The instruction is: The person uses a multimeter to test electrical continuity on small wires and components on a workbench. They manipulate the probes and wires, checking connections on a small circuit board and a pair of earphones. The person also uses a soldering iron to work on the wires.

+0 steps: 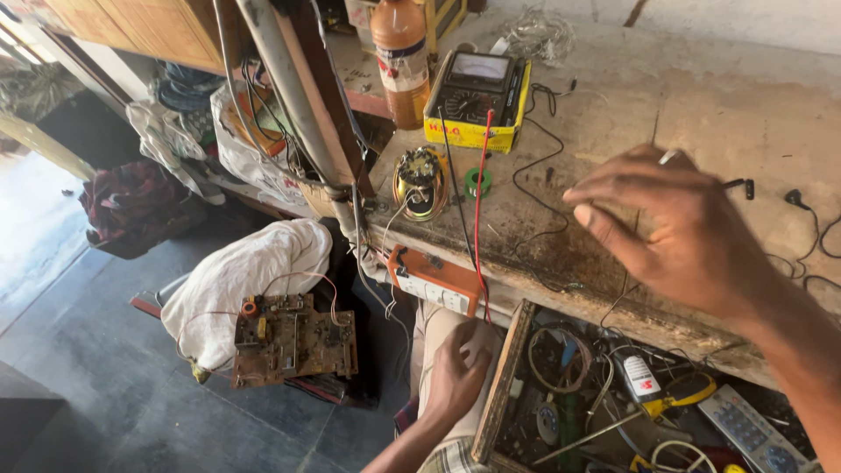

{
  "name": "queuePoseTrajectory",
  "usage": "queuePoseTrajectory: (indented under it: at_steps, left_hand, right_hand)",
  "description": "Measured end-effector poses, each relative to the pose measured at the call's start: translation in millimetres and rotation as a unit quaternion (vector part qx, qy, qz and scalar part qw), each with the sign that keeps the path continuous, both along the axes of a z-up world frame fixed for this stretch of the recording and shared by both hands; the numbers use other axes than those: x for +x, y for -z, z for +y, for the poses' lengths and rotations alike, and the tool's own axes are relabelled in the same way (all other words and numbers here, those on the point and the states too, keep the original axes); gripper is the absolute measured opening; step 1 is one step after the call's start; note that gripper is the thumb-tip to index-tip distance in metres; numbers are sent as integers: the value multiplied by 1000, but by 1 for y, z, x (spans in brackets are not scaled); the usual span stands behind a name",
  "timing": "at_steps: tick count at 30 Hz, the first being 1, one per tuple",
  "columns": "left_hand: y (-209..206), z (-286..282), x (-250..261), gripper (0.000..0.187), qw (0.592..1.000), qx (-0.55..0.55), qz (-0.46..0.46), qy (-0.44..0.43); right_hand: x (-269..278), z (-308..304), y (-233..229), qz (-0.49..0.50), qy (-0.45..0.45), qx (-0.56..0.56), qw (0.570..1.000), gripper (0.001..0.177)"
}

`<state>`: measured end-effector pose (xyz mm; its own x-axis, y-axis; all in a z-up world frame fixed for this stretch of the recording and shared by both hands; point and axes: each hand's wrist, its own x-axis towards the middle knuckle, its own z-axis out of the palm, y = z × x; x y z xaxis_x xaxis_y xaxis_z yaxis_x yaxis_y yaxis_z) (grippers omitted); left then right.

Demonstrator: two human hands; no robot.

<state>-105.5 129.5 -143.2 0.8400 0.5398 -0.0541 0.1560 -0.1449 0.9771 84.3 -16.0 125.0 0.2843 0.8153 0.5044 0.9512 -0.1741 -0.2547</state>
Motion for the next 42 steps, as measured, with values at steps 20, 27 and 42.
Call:
queuePoseTrajectory:
  at_steps: [20,27,42]
  left_hand:
    - [12,-7,-50,17,995,10,-71,63]
    - [-53,-2,-103,26,988,67,-136,30]
    - [-201,-27,-106,26,816,-550,-172,48]
  right_hand:
    - [-77,-172,9,36,167,42,984,19]
    - [-110,-169,48,103,147,74,981,23]
    - [-217,-50,163,387,-81,-181,901,22]
